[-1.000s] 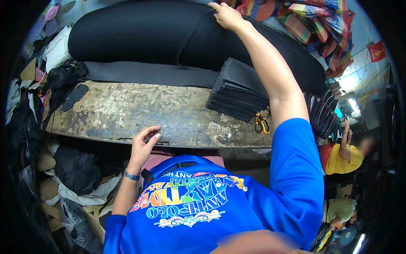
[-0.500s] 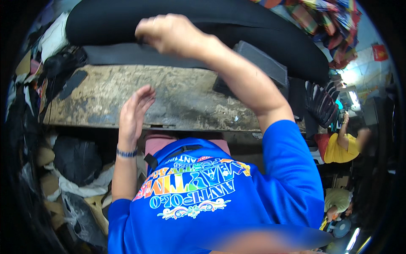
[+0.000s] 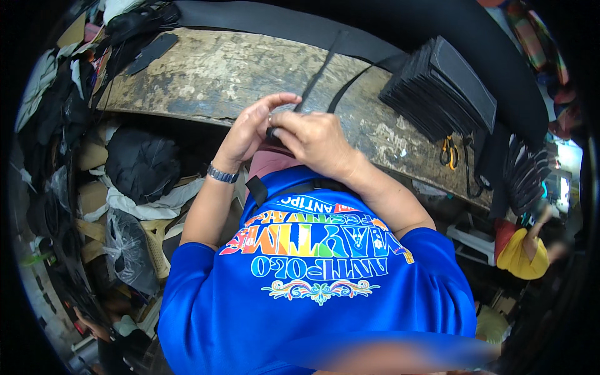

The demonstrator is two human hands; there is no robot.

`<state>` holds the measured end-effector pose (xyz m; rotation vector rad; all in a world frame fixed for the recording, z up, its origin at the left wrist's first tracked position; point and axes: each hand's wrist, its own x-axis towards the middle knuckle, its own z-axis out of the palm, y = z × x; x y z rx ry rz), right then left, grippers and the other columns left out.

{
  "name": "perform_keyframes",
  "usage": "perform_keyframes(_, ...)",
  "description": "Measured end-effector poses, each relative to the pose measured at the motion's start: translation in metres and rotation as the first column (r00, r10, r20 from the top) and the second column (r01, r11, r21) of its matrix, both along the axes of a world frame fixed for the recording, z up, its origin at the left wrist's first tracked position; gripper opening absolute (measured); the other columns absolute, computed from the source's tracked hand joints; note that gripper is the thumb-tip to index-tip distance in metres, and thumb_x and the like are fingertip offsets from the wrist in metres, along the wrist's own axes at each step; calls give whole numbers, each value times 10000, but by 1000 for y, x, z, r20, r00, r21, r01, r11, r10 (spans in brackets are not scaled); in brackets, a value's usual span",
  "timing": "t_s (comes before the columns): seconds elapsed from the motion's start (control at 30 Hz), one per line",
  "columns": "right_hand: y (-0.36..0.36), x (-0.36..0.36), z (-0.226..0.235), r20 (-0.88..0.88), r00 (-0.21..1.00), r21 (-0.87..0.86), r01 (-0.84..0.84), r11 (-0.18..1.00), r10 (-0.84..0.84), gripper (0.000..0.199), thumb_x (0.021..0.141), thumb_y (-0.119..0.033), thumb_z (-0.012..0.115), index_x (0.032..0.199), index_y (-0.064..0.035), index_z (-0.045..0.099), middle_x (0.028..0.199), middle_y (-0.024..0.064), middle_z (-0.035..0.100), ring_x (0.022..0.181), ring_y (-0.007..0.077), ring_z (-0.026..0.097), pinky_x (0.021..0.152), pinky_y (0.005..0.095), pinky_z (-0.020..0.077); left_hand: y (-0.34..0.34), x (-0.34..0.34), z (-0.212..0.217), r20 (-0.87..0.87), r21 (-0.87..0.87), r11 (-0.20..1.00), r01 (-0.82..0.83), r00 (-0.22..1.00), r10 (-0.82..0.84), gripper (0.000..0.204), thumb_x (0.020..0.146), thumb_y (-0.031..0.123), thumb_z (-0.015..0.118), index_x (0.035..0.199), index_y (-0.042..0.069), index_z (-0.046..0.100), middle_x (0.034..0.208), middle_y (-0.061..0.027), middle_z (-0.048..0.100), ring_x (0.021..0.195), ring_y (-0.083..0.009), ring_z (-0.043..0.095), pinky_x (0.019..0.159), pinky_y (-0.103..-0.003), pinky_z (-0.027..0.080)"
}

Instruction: The person repeatedly picks up small black fabric pieces from a workbench, aligns them, and stacks them into a growing pile. The hands handle the pieces one at a time or in small groups, occasionally adjusting the stack to keep it even.

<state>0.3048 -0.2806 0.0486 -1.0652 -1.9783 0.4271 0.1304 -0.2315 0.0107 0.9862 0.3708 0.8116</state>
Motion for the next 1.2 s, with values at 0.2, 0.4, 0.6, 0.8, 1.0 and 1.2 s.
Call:
perform_keyframes(0.2,2,61,6,-40,999,-277,18,961,-30,200,861,-132,720,1037,-44,681,733,97,654,632,147,628,609,272,503,12,-47,2,-570,256,964,-73,794,212,144,927,129,680,999,18,737,832,-2,687,684,-21,561,589,-155,425)
perform_keyframes(0.4,70,103,15,231,921,100,299,949,-314,192,843,-112,704,1026,-58,717,897,141,709,851,286,696,765,383,542,81,-134,-15,-474,623,564,-543,311,824,189,916,207,720,956,26,754,749,70,617,646,0,455,577,-173,351)
perform_keyframes(0.6,109,96,39,347,849,189,354,916,-399,203,893,-94,588,1073,-62,674,1111,131,664,1084,365,582,960,432,450,96,-166,-54,-698,715,685,-137,-197,689,302,867,348,712,996,76,739,820,-160,718,795,-271,704,742,-348,520)
perform_keyframes(0.8,26,98,25,147,963,179,198,964,-225,275,806,-99,723,1080,-88,706,1056,112,670,1044,296,609,944,409,460,82,-141,-67,-703,688,684,-244,12,711,332,843,277,747,1083,49,718,1043,-176,692,928,-318,667,866,-380,510)
perform_keyframes(1.0,-20,226,98,227,678,474,550,688,-699,250,912,-157,668,1153,-112,715,1159,96,679,1135,234,589,1018,351,422,69,-76,-35,-273,951,269,-152,-7,962,324,866,207,730,1156,71,682,1164,-153,637,1065,-276,609,914,-372,486)
perform_keyframes(1.2,-4,320,92,457,657,310,514,800,-600,346,1013,-279,534,1309,-131,634,1372,186,549,1305,297,477,1103,373,334,49,76,-35,-440,475,876,-89,838,323,395,926,260,688,1252,41,644,1244,-108,653,1140,-196,607,966,-317,479)
